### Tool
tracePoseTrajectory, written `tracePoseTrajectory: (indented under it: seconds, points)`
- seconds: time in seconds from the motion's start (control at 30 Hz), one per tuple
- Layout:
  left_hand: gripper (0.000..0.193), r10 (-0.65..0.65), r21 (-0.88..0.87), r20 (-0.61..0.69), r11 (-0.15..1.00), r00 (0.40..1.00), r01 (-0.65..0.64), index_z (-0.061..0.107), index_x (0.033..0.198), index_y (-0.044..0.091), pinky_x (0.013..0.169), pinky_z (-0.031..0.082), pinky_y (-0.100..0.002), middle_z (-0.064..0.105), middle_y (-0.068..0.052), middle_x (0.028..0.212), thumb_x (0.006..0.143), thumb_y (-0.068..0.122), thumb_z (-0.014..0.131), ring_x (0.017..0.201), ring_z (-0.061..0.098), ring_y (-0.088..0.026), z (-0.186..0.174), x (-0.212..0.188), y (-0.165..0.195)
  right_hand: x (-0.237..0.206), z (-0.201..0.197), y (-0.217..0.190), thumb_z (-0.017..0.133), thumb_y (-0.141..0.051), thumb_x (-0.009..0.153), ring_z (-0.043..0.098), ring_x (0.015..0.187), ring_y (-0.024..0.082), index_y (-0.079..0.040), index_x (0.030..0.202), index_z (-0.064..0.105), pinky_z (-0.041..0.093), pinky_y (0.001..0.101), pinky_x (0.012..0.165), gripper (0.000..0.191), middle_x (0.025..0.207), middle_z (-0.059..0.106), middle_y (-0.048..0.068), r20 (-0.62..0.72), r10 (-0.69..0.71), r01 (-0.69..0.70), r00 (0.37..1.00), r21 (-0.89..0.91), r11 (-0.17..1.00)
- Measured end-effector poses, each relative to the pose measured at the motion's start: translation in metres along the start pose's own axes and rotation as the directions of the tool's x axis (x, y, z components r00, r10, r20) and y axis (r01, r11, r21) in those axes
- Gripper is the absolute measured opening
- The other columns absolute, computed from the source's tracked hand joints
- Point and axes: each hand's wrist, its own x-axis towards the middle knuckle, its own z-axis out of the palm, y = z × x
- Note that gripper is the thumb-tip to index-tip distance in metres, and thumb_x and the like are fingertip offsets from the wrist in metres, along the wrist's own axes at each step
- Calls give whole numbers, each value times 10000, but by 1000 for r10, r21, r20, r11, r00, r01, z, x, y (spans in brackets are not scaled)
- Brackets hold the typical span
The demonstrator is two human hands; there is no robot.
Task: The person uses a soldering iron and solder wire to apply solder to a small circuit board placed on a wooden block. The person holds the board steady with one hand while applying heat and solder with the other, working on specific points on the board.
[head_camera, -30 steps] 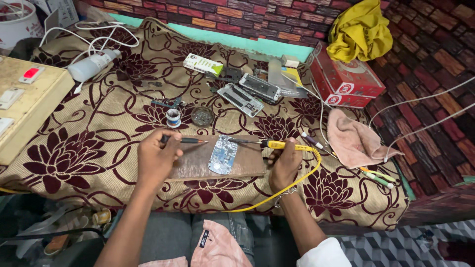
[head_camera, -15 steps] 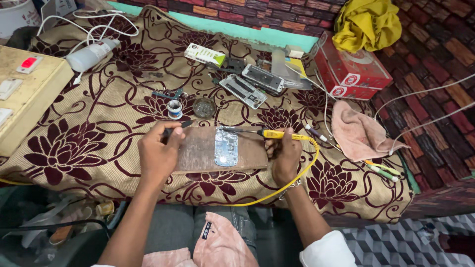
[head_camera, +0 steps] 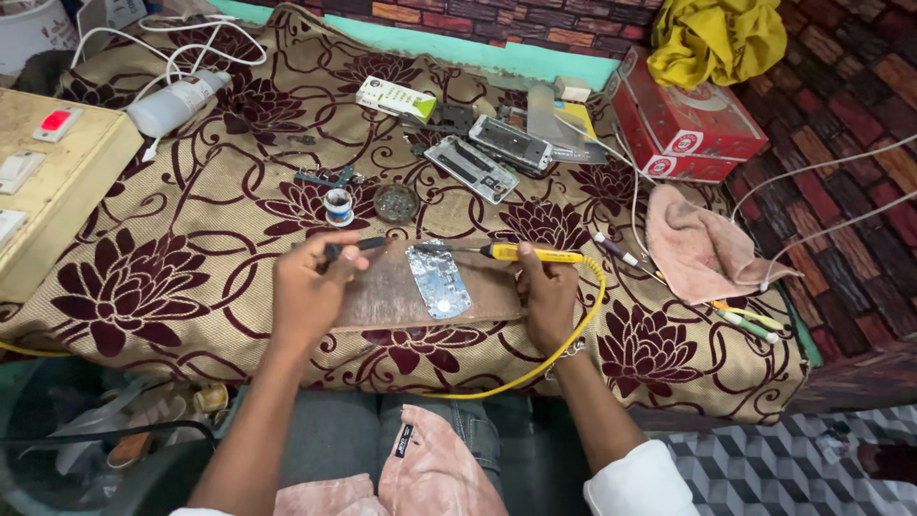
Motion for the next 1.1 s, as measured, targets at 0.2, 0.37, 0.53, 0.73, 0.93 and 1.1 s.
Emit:
tracePoseTrajectory:
  seconds: [0.2,0.37,0.53,0.73,0.93,1.1]
  points:
    - [200,-54,-197,39,978,998,61,737,1126,28,617,532,-246,757,-55,847,987,131,638,669,626,-76,-4,7,-2,-3,2,-2,669,-313,1016,427,551,39,-14,925,737,319,220,472,319,669,562,-37,26,-50,51,998,-49,997]
    - [220,-70,-146,144,985,987,91,726,1147,46,651,540,-270,767,-56,850,985,158,628,688,649,-89,-8,9,-1,-3,5,-7,681,-296,996,522,623,23,-30,1056,761,397,187,528,284,739,656,-34,103,-99,107,990,-73,992]
    - [218,-18,-128,136,991,991,35,724,1166,45,692,521,-232,765,-27,870,989,144,644,745,626,-76,-2,9,-3,-5,6,-13,693,-290,979,506,619,28,-41,1133,779,370,192,514,305,746,663,-24,102,-29,40,994,-104,994]
    - [136,65,114,-28,992,997,-61,734,1074,59,618,492,-261,752,-21,817,948,87,691,676,631,-87,2,-1,3,-3,3,-9,694,-291,958,490,557,54,-40,1012,762,352,216,468,265,718,655,-1,35,9,-8,999,-1,1000]
    - [68,127,190,-113,976,985,-104,704,991,40,614,502,-300,731,-43,762,929,67,706,651,661,-121,5,-5,9,1,-3,-1,651,-285,945,528,519,86,-65,889,704,386,238,453,234,673,637,27,-33,76,-63,997,292,954]
    - [74,93,233,-129,971,987,-60,714,971,46,622,510,-318,726,-54,738,905,81,721,643,672,-132,5,-4,9,-1,-1,0,680,-284,948,545,578,74,-32,911,723,407,227,502,258,703,654,19,31,-15,10,999,145,989]
